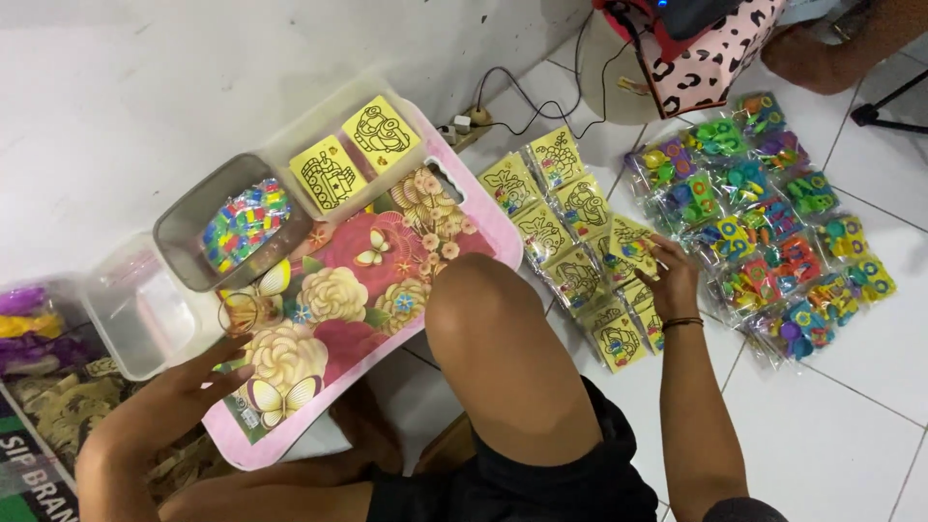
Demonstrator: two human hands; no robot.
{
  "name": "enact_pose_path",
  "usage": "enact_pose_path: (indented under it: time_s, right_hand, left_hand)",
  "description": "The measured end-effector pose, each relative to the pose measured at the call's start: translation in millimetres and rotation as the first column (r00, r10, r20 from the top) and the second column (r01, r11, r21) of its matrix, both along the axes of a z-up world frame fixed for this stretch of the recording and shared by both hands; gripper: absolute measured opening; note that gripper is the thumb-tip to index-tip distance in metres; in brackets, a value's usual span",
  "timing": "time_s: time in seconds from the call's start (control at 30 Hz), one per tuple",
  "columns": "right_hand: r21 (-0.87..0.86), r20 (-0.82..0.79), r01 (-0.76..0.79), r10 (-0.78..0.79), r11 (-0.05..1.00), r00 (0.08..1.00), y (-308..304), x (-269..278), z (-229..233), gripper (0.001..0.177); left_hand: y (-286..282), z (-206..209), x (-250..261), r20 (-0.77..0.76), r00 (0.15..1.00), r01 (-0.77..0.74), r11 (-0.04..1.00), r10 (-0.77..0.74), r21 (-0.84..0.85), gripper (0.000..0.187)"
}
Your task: The person places small colorful pieces into plastic sleeves containing illustrated yellow cards.
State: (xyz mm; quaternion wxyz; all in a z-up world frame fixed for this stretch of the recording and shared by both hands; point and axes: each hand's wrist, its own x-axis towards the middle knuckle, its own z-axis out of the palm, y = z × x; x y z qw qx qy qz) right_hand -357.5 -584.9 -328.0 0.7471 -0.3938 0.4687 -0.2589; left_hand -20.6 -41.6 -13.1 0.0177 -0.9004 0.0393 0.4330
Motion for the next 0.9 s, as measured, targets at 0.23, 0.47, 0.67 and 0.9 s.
enact_pose_path:
  time_s: [0.23, 0.47, 0.67, 0.9]
  right_hand:
    - [0.047, -0.006, -0.039, 0.040, 0.998, 0.999, -7.2, 33.2, -22.5, 0.037]
    - [-0.098, -0.108, -0.248, 0.237, 0.964, 0.965, -8.6, 103.1, -43.5, 0.032]
    - [-0.330, -0.180, -0.414, 0.374, 0.848, 0.910, -6.6, 188.6, -41.7, 0.035]
    - [-0.543, -0.357, -0.444, 0.283, 0.712, 0.890, -9.9, 266.0, -60.4, 0.029]
  left_hand:
    - [11.0, -18.8, 10.4, 0.004, 0.995, -0.096, 0.993, 0.097, -0.067, 0.058]
    - [21.2, -29.2, 17.1, -0.010, 1.000, -0.006, 0.999, 0.006, -0.043, 0.059]
    - [18.4, -26.7, 17.7, -0.011, 0.999, -0.035, 0.999, 0.035, -0.032, 0.058]
    - [26.1, -30.3, 22.1, -0.009, 1.000, -0.012, 0.999, 0.012, -0.033, 0.058]
